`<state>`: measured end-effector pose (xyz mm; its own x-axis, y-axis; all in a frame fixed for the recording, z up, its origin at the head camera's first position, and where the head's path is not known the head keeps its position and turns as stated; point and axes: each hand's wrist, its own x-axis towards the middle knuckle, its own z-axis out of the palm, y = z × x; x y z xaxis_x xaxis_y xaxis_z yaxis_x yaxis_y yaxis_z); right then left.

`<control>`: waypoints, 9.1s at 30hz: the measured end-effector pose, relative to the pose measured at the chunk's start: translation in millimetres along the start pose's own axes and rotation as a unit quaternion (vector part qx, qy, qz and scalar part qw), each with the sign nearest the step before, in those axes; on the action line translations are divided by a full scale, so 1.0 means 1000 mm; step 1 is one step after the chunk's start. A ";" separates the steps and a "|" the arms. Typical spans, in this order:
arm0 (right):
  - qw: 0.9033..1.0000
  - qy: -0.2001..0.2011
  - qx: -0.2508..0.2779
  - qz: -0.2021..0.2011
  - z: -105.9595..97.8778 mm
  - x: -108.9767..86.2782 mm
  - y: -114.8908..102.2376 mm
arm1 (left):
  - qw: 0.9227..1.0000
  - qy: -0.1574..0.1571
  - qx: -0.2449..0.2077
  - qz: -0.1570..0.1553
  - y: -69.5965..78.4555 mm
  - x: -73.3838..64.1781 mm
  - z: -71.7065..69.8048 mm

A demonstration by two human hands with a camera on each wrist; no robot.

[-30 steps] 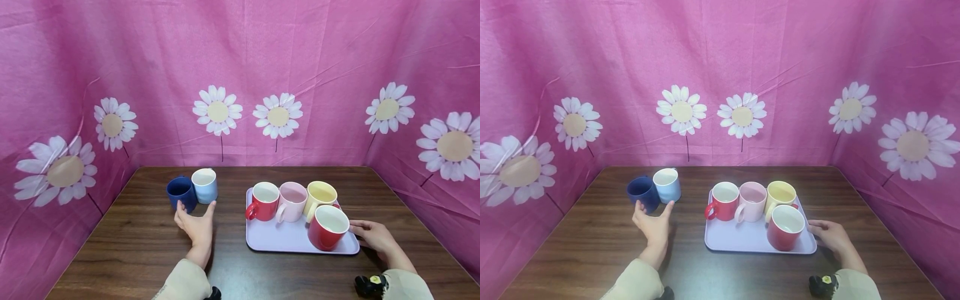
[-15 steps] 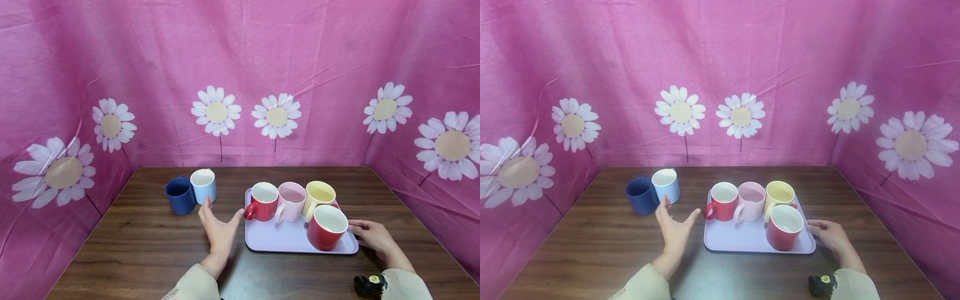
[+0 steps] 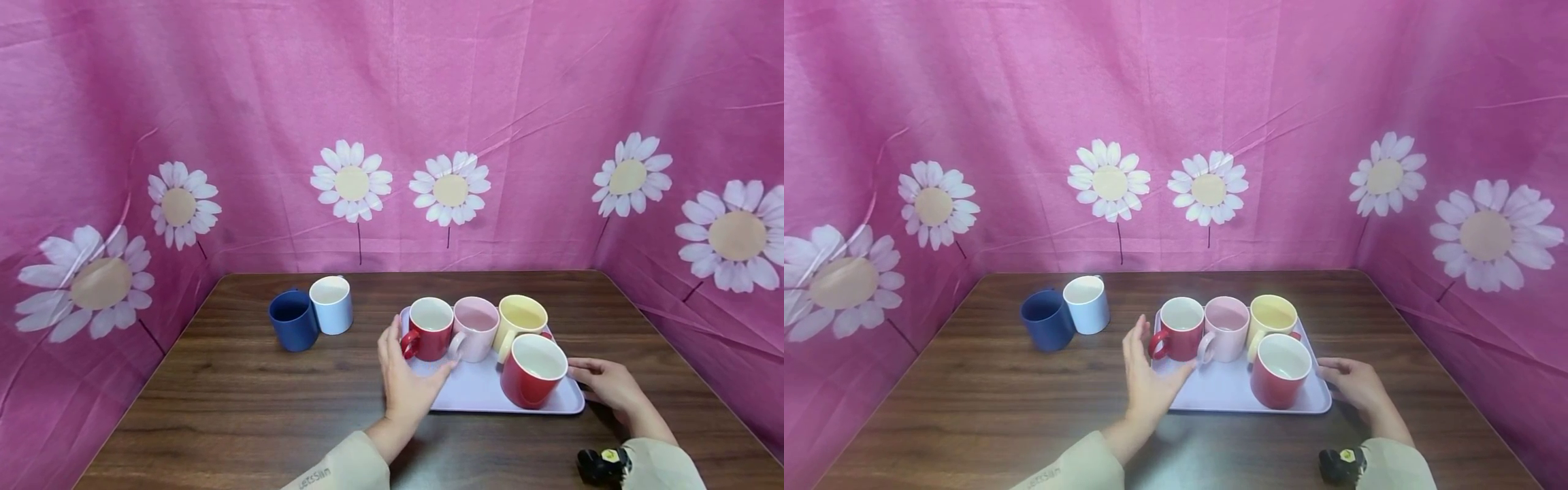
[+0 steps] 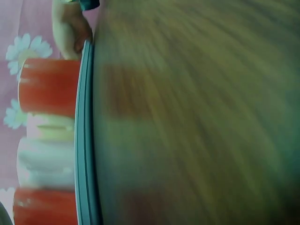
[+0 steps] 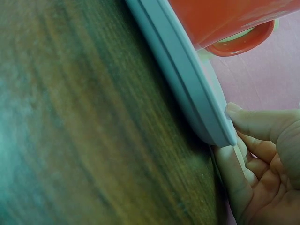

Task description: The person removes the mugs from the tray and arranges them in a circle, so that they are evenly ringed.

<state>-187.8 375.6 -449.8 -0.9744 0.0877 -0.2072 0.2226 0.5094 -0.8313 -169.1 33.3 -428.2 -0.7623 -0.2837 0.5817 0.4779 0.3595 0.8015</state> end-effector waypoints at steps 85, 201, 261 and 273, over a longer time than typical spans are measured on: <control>1.000 0.008 0.020 -0.018 0.001 -0.001 0.004 | 0.986 -0.149 0.035 0.065 0.026 -0.040 0.117; 1.000 0.017 0.011 0.013 0.003 0.000 0.003 | 0.978 0.141 0.090 -0.128 -0.077 0.072 -0.014; 1.000 0.025 -0.003 0.019 0.004 -0.001 0.005 | 0.976 0.159 0.031 -0.147 -0.060 0.054 -0.010; 1.000 0.022 0.002 0.009 0.004 -0.001 0.003 | 0.990 0.101 -0.029 -0.098 -0.047 0.037 -0.018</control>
<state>-186.4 374.1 -454.4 -0.9709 0.1345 -0.1983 0.2393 0.5036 -0.8301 -211.2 -10.2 -441.8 -0.7433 -0.5163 0.4254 0.3587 0.2292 0.9049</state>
